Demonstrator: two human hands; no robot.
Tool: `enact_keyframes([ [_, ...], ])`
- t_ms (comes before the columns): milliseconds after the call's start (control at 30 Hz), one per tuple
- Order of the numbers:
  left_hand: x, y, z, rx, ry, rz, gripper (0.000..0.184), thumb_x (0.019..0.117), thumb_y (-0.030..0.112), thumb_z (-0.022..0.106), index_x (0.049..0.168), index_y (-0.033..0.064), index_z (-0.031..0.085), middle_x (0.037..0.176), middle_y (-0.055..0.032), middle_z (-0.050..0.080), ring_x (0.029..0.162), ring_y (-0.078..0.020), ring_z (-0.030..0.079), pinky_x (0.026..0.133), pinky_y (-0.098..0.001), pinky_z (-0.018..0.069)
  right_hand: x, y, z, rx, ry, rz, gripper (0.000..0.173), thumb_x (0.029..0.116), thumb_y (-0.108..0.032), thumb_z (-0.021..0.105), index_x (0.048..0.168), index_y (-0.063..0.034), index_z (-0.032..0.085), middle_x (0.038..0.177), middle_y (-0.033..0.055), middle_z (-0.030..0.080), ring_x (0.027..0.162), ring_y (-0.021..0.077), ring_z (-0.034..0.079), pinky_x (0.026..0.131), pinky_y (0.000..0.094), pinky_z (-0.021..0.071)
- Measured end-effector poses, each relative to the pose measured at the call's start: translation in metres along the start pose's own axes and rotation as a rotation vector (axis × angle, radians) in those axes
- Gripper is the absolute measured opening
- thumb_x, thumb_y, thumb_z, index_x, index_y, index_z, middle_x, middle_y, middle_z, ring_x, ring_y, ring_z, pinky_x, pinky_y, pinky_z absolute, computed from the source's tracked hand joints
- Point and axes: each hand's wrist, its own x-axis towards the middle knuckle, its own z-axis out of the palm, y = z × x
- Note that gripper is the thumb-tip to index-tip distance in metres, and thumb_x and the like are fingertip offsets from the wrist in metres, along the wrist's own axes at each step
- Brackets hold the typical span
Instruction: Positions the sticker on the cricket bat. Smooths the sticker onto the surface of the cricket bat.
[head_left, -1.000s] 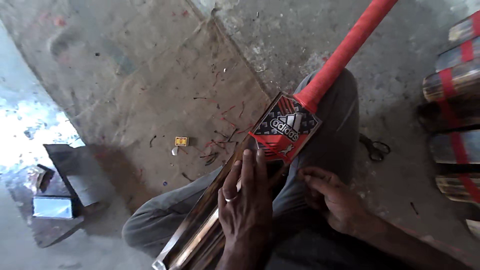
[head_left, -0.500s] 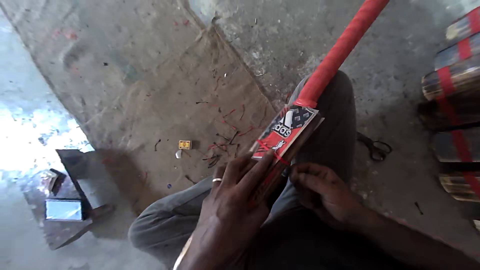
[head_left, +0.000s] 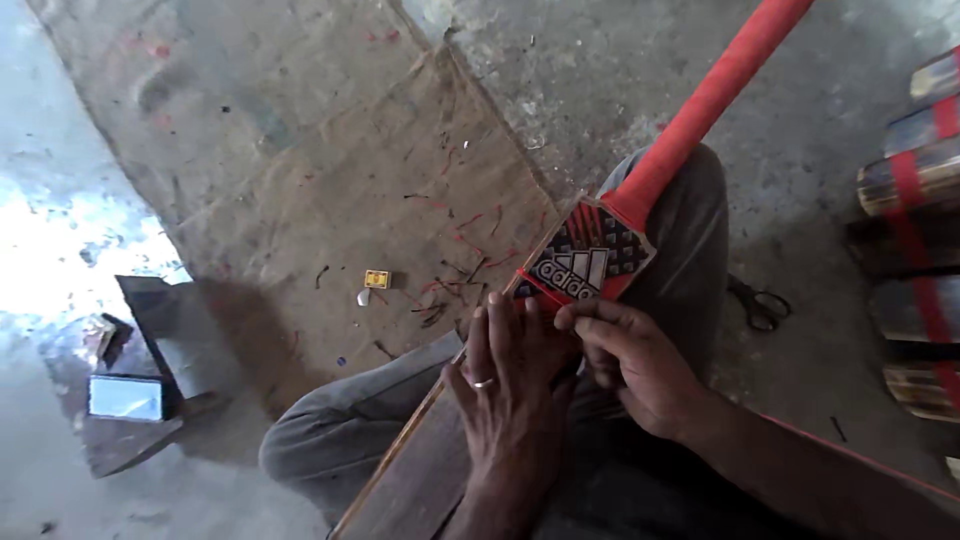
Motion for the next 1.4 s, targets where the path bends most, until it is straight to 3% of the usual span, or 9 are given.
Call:
enact_keyframes([
  [333, 0.009, -0.009, 0.011, -0.087, -0.019, 0.049, 0.104, 0.0758, 0.055, 0.074, 0.164, 0.0264, 0.026, 0.171, -0.0092, 0.02, 0.151, -0.0383, 0.029, 0.1, -0.0661, 0.0423, -0.039, 0.044, -0.05, 0.013, 0.117, 0.019, 0.02, 0.1016, -0.02, 0.054, 0.109, -0.0139, 0.072, 0.062, -0.0016, 0.043, 0.05, 0.0062, 0.04, 0.048, 0.0224, 0.0369],
  [433, 0.012, -0.015, 0.001, -0.187, -0.092, 0.069, 0.097, 0.0764, 0.051, 0.076, 0.16, 0.0439, 0.028, 0.171, -0.0072, 0.02, 0.149, -0.0381, 0.034, 0.095, -0.0668, 0.0461, -0.039, 0.037, -0.049, -0.006, 0.078, 0.008, 0.02, 0.1022, -0.02, 0.056, 0.108, -0.013, 0.073, 0.063, 0.0, 0.045, 0.051, 0.0069, 0.041, 0.048, 0.0227, 0.0376],
  [633, 0.031, -0.042, -0.051, -0.89, -0.644, -0.037, 0.099, 0.0739, 0.026, 0.08, 0.155, 0.0552, 0.033, 0.158, 0.0122, 0.041, 0.119, -0.0101, 0.062, 0.085, -0.0418, 0.0614, -0.032, 0.002, -0.025, -0.021, -0.067, -0.079, 0.018, 0.1034, -0.017, 0.055, 0.106, -0.0119, 0.072, 0.069, 0.0018, 0.054, 0.054, 0.0057, 0.047, 0.05, 0.0206, 0.0429],
  [833, 0.048, -0.073, -0.044, -1.401, -1.015, 0.021, 0.086, 0.085, 0.014, 0.072, 0.158, 0.0392, 0.034, 0.127, -0.0033, 0.066, 0.102, -0.0166, 0.069, 0.085, -0.0358, 0.0619, -0.021, -0.007, -0.01, 0.116, -0.171, -0.073, 0.018, 0.1041, -0.02, 0.055, 0.107, -0.0123, 0.071, 0.067, 0.0012, 0.052, 0.053, 0.005, 0.046, 0.051, 0.0204, 0.0422],
  [900, 0.048, -0.076, -0.047, -1.326, -0.904, -0.047, 0.071, 0.0932, 0.019, 0.071, 0.156, 0.0374, 0.042, 0.123, -0.0031, 0.07, 0.098, -0.0174, 0.071, 0.083, -0.0362, 0.0622, -0.012, -0.005, -0.005, 0.11, -0.138, -0.026, 0.02, 0.1029, -0.02, 0.053, 0.109, -0.0139, 0.071, 0.063, -0.0006, 0.047, 0.05, 0.0051, 0.042, 0.048, 0.0201, 0.0391],
  [967, 0.036, -0.067, -0.056, -0.923, -0.474, -0.045, 0.057, 0.0974, 0.034, 0.068, 0.151, 0.0402, 0.05, 0.132, 0.0111, 0.066, 0.107, -0.0079, 0.068, 0.087, -0.0343, 0.0615, -0.001, -0.012, 0.003, 0.09, -0.122, -0.012, 0.022, 0.1048, -0.021, 0.052, 0.115, -0.0145, 0.07, 0.064, -0.0016, 0.044, 0.05, 0.0051, 0.039, 0.046, 0.0193, 0.0356],
  [1067, 0.0, -0.02, -0.046, -0.192, 0.0, -0.004, 0.066, 0.0908, 0.057, 0.067, 0.147, 0.0258, 0.056, 0.153, -0.009, 0.051, 0.133, -0.0352, 0.053, 0.099, -0.0637, 0.0443, 0.005, -0.026, 0.021, 0.062, -0.082, 0.034, 0.024, 0.1056, -0.024, 0.052, 0.118, -0.0155, 0.071, 0.066, -0.0012, 0.044, 0.047, 0.0053, 0.035, 0.042, 0.0188, 0.0316],
  [1200, -0.021, 0.007, 0.003, 0.267, 0.046, -0.002, 0.074, 0.0986, 0.053, 0.053, 0.163, 0.024, 0.03, 0.17, 0.0012, 0.026, 0.145, -0.0257, 0.04, 0.102, -0.0502, 0.04, -0.006, -0.015, 0.013, -0.003, -0.025, 0.068, 0.022, 0.1036, -0.025, 0.054, 0.115, -0.0169, 0.071, 0.066, -0.0008, 0.046, 0.051, 0.006, 0.041, 0.047, 0.0202, 0.0372],
  [1400, -0.015, 0.004, 0.007, 0.272, 0.092, 0.046, 0.071, 0.0988, 0.036, 0.055, 0.164, 0.0261, 0.029, 0.169, 0.0047, 0.028, 0.142, -0.0214, 0.043, 0.097, -0.0407, 0.0444, -0.04, 0.026, -0.034, 0.119, 0.109, 0.1, 0.019, 0.1011, -0.021, 0.057, 0.112, -0.0164, 0.072, 0.064, -0.0014, 0.046, 0.052, 0.0056, 0.043, 0.049, 0.0208, 0.0402],
])
